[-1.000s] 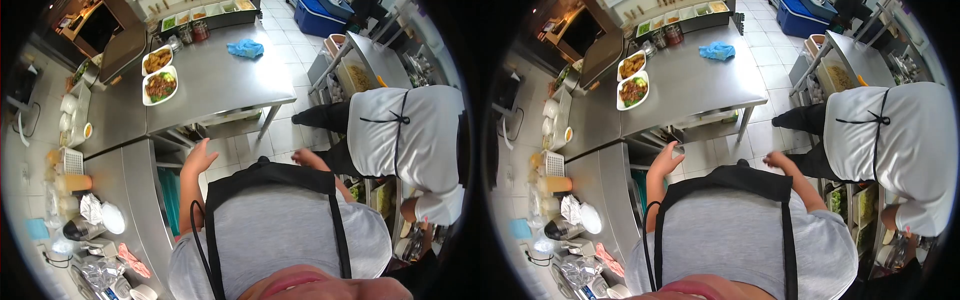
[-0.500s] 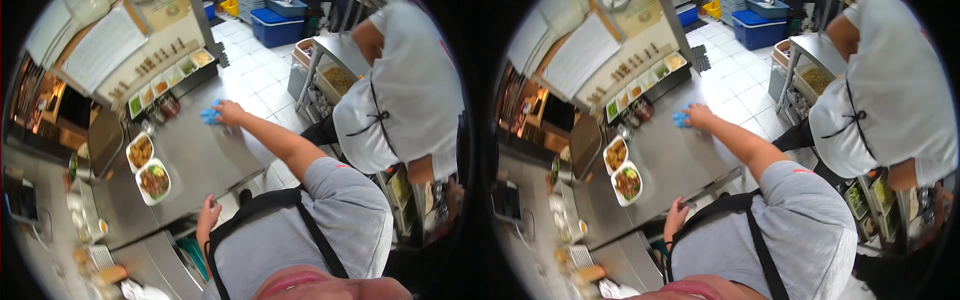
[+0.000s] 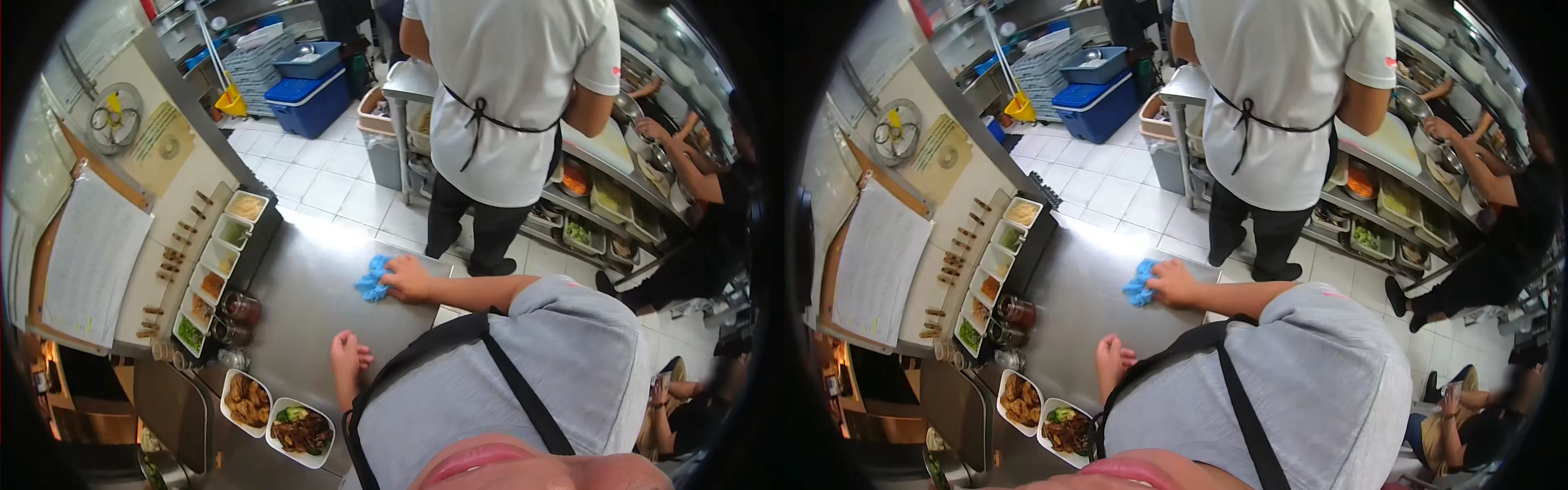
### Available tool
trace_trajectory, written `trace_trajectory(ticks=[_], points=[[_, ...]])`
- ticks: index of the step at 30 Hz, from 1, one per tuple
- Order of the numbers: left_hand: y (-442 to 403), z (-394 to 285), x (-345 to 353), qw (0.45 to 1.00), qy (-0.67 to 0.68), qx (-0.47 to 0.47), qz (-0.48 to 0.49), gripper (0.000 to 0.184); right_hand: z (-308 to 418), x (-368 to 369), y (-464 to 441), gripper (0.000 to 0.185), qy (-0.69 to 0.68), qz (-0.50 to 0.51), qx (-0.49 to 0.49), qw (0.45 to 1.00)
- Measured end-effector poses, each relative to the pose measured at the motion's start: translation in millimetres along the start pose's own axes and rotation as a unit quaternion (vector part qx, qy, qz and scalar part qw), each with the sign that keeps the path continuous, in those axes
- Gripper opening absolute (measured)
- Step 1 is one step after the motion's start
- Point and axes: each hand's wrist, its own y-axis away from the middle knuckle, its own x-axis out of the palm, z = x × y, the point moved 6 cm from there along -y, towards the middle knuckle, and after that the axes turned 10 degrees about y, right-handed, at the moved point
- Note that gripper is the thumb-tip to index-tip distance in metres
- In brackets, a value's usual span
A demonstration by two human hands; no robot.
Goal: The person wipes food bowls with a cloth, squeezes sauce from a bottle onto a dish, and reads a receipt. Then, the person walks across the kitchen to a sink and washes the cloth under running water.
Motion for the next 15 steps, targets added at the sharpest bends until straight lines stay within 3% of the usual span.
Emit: trace_trajectory(ticks=[3,4,5,6,7,12,15], points=[[-45.5,-13.8,16.1,0.997,0.023,0.073,-0.023,0.025,-39.6,-8.7,20.1,0.023,0.066,0.094,0.058,0.992],[-54.7,-23.9,23.8,0.991,0.015,0.135,0.002,0.024,-54.2,-11.8,24.8,0.023,0.086,0.116,0.077,0.987],[-55.3,-39.0,31.4,0.987,-0.027,0.152,-0.04,0.02,-82.2,-2.8,36.0,0.026,0.066,0.122,0.139,0.981],[-67.7,-48.7,35.0,0.956,-0.117,0.261,-0.059,0.019,-106.7,-10.5,43.1,0.026,0.012,0.128,0.248,0.96],[-75.0,-56.0,38.8,0.904,-0.204,0.369,-0.071,0.018,-130.5,-22.5,51.7,0.026,0.004,0.082,0.294,0.952],[-83.1,-65.6,36.3,0.883,-0.215,0.39,-0.147,0.015,-226.9,-86.8,33.4,0.026,-0.036,-0.04,0.409,0.911],[-81.1,-63.6,33.3,0.867,-0.224,0.403,-0.189,0.013,-263.5,-120.3,1.0,0.029,0.007,-0.082,0.391,0.917]])
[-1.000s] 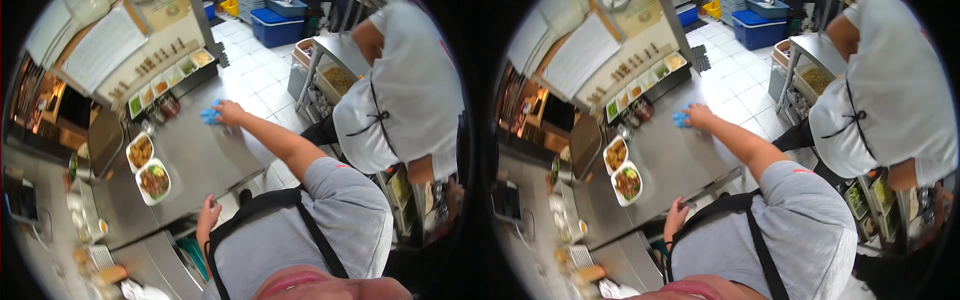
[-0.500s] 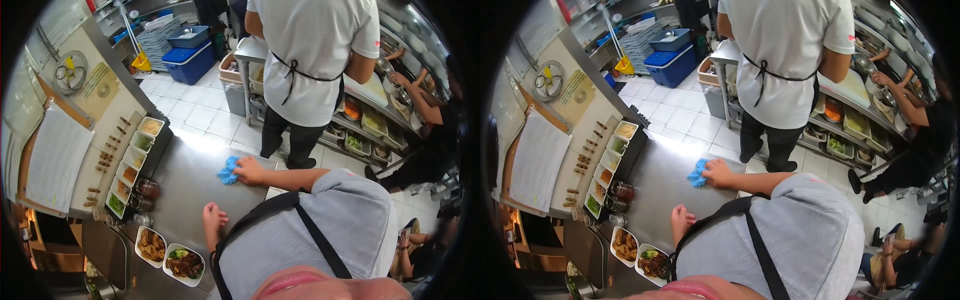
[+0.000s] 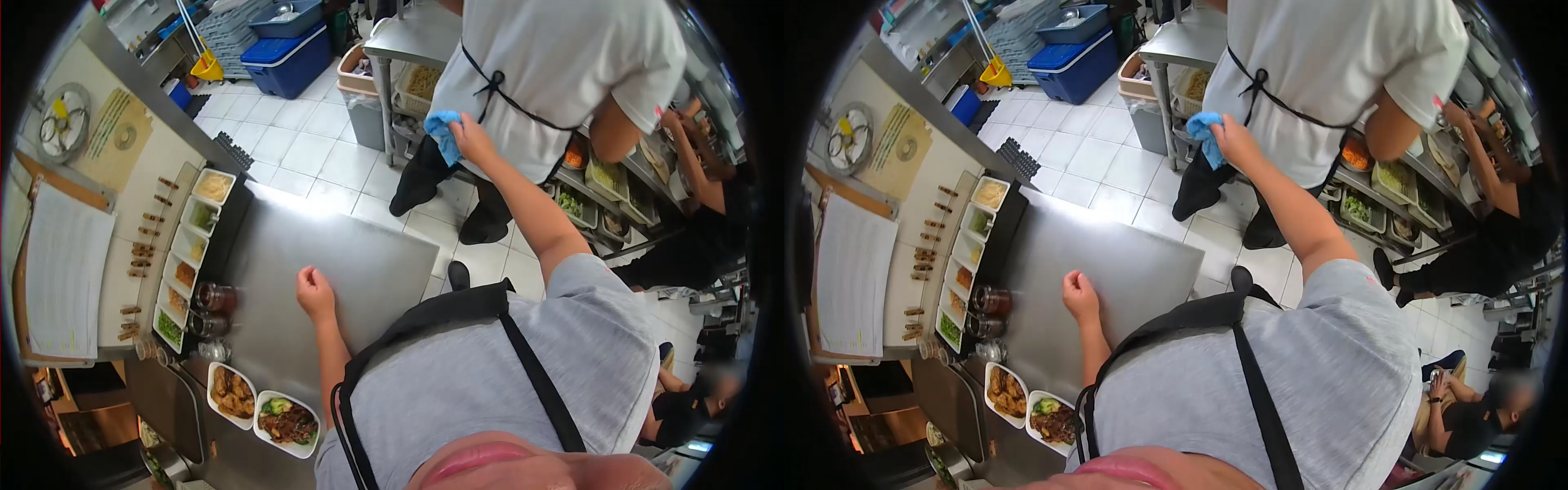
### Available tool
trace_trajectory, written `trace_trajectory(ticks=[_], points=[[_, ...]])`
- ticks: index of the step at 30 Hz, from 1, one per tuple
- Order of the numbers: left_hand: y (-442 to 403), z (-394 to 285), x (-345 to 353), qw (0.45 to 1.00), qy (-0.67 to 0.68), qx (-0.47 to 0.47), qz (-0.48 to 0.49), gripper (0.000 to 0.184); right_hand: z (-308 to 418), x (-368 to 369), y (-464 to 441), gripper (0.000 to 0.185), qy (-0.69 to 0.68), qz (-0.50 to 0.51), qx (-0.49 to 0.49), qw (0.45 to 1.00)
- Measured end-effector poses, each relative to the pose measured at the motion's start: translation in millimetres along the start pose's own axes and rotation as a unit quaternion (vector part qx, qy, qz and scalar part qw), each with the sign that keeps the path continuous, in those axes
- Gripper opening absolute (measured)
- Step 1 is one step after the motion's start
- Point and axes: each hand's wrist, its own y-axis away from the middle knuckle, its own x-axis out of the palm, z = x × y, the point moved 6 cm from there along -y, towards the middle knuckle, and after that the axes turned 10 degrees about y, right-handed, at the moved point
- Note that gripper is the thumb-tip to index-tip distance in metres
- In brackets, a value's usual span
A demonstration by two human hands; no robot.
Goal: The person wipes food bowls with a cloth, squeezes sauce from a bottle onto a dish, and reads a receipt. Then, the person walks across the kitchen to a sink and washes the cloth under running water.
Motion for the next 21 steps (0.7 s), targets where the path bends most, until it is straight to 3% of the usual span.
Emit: trace_trajectory(ticks=[2,6,8,10,15,21], points=[[1.6,-4.2,-4.0,0.998,-0.043,0.034,-0.039,0.012,-0.6,-10.4,-34.1,0.032,-0.006,-0.01,-0.011,1.0],[3.8,-7.8,-12.4,0.992,-0.091,-0.027,-0.085,0.02,-11.5,-5.3,-111.4,0.044,-0.08,-0.001,-0.016,0.997],[5.6,-2.9,-13.5,0.984,-0.129,-0.013,-0.121,0.024,-26.2,3.0,-153.6,0.056,-0.116,0.021,-0.002,0.993],[5.5,-3.4,-16.5,0.973,-0.163,-0.039,-0.157,0.026,-48.9,24.1,-181.7,0.056,-0.053,0.079,0.005,0.995],[0.3,-11.7,-10.3,0.939,-0.321,-0.019,-0.125,0.029,-112.4,61.9,-191.1,0.051,0.102,0.238,0.06,0.964],[-5.8,-19.7,2.2,0.897,-0.423,-0.075,-0.101,0.032,-171.7,99.6,-175.8,0.047,0.155,0.331,0.081,0.927]])
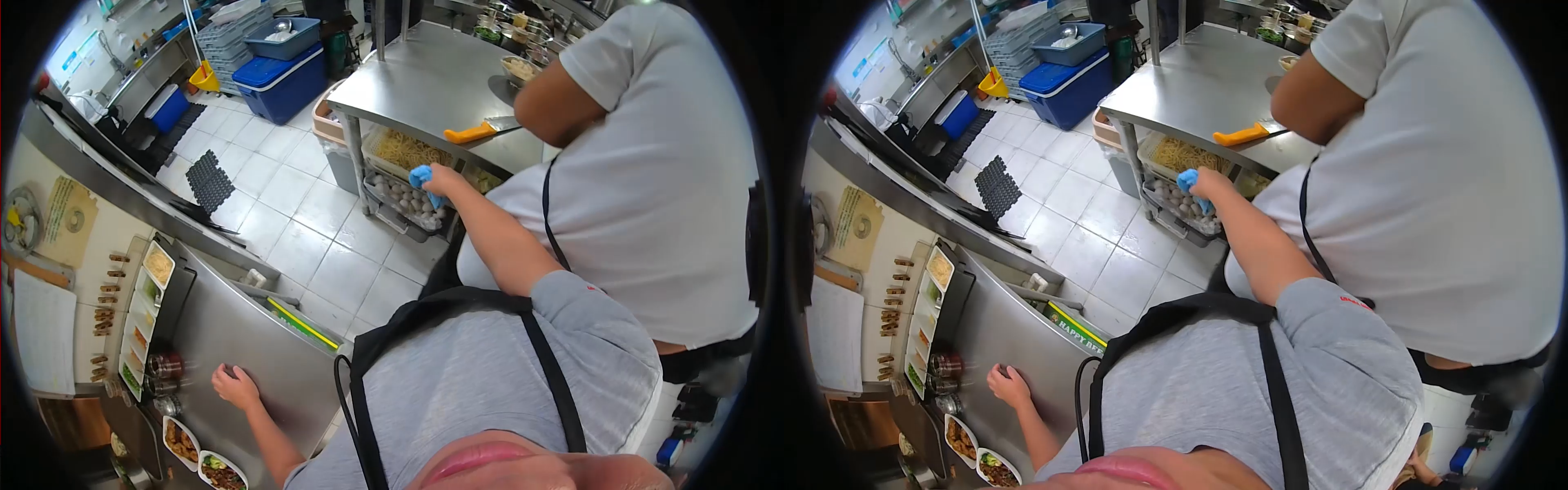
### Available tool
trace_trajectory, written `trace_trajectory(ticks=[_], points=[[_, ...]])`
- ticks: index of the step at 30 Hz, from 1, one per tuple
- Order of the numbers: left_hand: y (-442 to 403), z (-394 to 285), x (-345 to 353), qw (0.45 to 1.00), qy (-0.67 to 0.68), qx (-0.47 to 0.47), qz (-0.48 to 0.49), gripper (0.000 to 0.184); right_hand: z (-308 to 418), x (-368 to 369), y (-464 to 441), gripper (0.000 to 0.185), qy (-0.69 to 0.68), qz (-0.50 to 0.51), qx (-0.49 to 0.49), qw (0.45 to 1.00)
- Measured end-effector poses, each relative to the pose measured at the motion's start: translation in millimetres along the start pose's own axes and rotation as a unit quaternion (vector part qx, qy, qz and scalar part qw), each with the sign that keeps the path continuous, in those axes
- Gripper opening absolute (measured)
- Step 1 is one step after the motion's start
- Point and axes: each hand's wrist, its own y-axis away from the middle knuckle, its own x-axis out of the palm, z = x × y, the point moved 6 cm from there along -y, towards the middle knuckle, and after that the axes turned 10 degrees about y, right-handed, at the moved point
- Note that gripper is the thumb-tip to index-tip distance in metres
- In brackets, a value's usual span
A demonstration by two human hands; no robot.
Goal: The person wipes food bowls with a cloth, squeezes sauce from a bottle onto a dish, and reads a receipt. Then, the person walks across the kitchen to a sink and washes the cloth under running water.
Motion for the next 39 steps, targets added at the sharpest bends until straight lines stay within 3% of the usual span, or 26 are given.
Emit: trace_trajectory(ticks=[5,7,12,14,19,24,28,30,33,35,36,38,39], points=[[-1.4,-7.0,1.4,0.999,-0.036,0.0,0.015,0.034,-25.5,24.5,1.4,0.04,-0.044,-0.015,-0.066,0.997],[-0.1,-8.3,1.9,0.999,-0.036,0.003,0.015,0.035,-33.2,39.8,4.4,0.036,0.041,0.002,-0.075,0.996],[-1.2,-7.0,1.3,1.0,-0.03,-0.007,0.006,0.038,-48.7,125.9,-15.7,0.025,0.104,0.078,-0.177,0.975],[-3.3,-4.5,-0.2,0.999,-0.032,-0.018,0.006,0.039,-24.3,130.1,3.2,0.027,0.137,0.17,-0.19,0.957],[-3.5,1.4,-5.6,0.999,-0.001,-0.03,-0.016,0.037,73.3,115.5,-8.2,0.029,0.152,0.167,-0.239,0.944],[-1.6,2.5,-11.4,0.993,-0.032,-0.097,-0.059,0.034,220.5,55.4,-72.4,0.031,0.13,0.111,-0.383,0.908],[7.5,7.5,-12.5,0.97,-0.116,-0.19,-0.101,0.034,312.5,-6.0,-111.0,0.034,0.06,0.036,-0.427,0.902],[9.3,11.8,-12.1,0.951,-0.162,-0.237,-0.113,0.034,336.6,-28.3,-138.0,0.033,-0.032,0.056,-0.447,0.892],[-21.7,-61.3,-30.9,0.902,-0.273,-0.256,-0.215,0.032,346.6,-66.9,-181.7,0.03,-0.157,0.092,-0.462,0.868],[-57.2,-76.6,-9.9,0.916,-0.183,-0.229,-0.272,0.03,352.9,-96.6,-224.6,0.026,-0.214,0.089,-0.484,0.844],[-70.9,-86.1,-1.0,0.919,-0.138,-0.219,-0.298,0.03,348.2,-106.2,-253.3,0.03,-0.276,0.112,-0.425,0.855],[-122.0,-128.3,22.1,0.949,-0.058,-0.139,-0.278,0.032,343.2,-146.6,-288.2,0.045,-0.41,0.051,-0.338,0.846],[-154.0,-157.8,30.7,0.958,-0.019,-0.097,-0.269,0.033,338.4,-141.1,-334.2,0.05,-0.402,0.057,-0.254,0.878]])
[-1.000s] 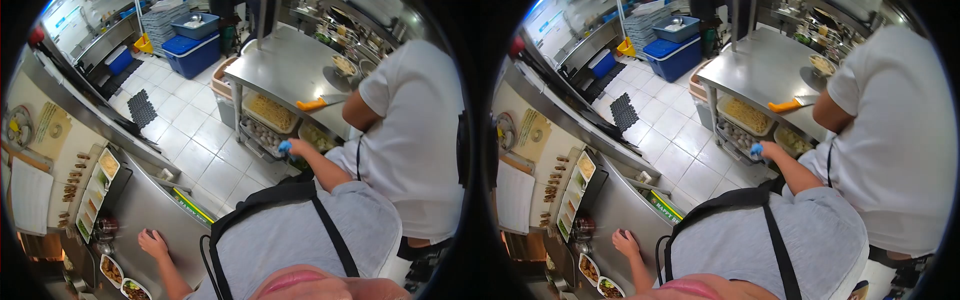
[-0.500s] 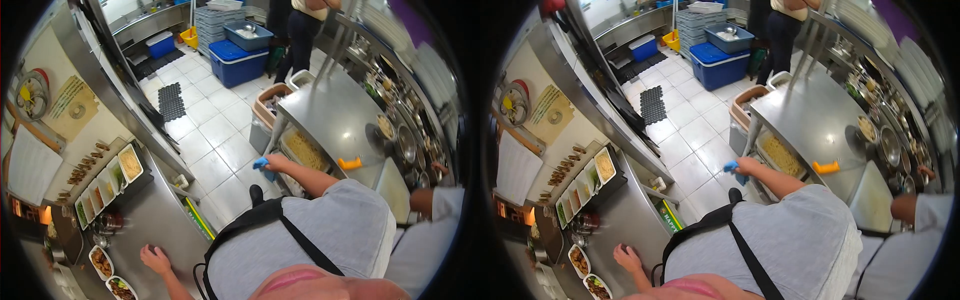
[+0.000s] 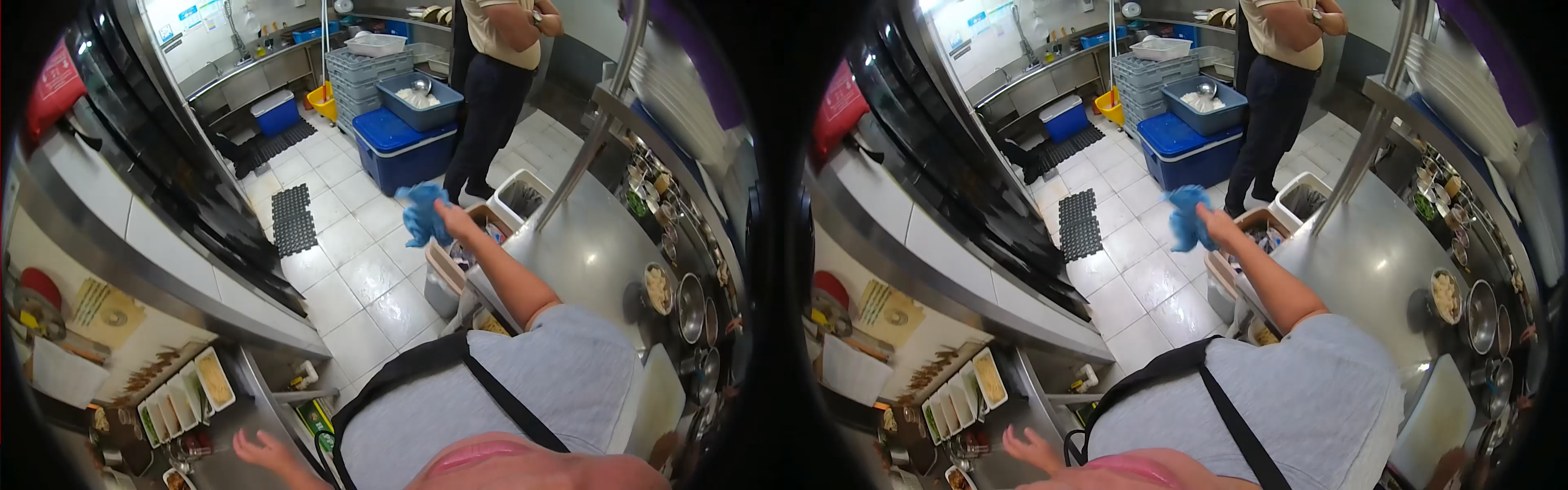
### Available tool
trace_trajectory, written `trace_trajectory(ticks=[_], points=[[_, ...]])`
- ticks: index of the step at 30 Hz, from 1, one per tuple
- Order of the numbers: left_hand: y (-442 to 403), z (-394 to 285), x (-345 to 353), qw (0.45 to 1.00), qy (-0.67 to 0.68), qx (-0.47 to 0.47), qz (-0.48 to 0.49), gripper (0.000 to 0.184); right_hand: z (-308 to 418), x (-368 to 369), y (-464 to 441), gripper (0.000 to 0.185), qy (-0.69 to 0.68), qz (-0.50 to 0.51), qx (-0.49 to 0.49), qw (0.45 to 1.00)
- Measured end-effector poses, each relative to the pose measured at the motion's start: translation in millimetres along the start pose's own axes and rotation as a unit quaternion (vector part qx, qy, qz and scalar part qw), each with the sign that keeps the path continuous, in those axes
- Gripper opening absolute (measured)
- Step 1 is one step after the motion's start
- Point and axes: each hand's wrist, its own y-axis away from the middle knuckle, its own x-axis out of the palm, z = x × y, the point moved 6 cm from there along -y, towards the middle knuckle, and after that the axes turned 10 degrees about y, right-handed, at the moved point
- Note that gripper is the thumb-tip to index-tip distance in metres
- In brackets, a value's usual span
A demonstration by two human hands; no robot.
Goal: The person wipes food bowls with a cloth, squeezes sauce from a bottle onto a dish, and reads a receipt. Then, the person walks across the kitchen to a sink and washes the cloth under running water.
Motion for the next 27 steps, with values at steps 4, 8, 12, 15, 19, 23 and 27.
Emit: trace_trajectory(ticks=[4,8,12,15,19,23,27], points=[[-42.1,-66.2,97.5,0.968,0.233,-0.054,0.076,0.026,21.5,-14.8,-29.9,0.047,-0.335,-0.04,0.021,0.941],[-56.5,-85.1,222.0,0.899,0.363,-0.111,0.219,0.023,-10.6,-1.7,-73.7,0.042,-0.415,-0.038,0.07,0.906],[-71.7,-126.3,321.4,0.819,0.372,-0.039,0.436,0.026,-43.3,-19.6,-80.3,0.038,-0.469,-0.022,0.128,0.874],[-102.8,-146.0,361.2,0.776,0.377,0.008,0.506,0.03,-28.5,-61.5,-72.0,0.039,-0.502,-0.13,0.162,0.84],[-167.3,-141.7,399.8,0.791,0.382,0.016,0.478,0.032,10.6,-145.1,-72.6,0.035,-0.52,-0.286,0.038,0.804],[-201.3,-116.3,434.3,0.814,0.336,-0.021,0.473,0.033,30.3,-238.1,-68.7,0.028,-0.465,-0.428,-0.092,0.769],[-207.8,-90.2,464.6,0.808,0.33,-0.066,0.483,0.032,83.9,-273.2,-41.2,0.029,-0.381,-0.551,-0.149,0.727]])
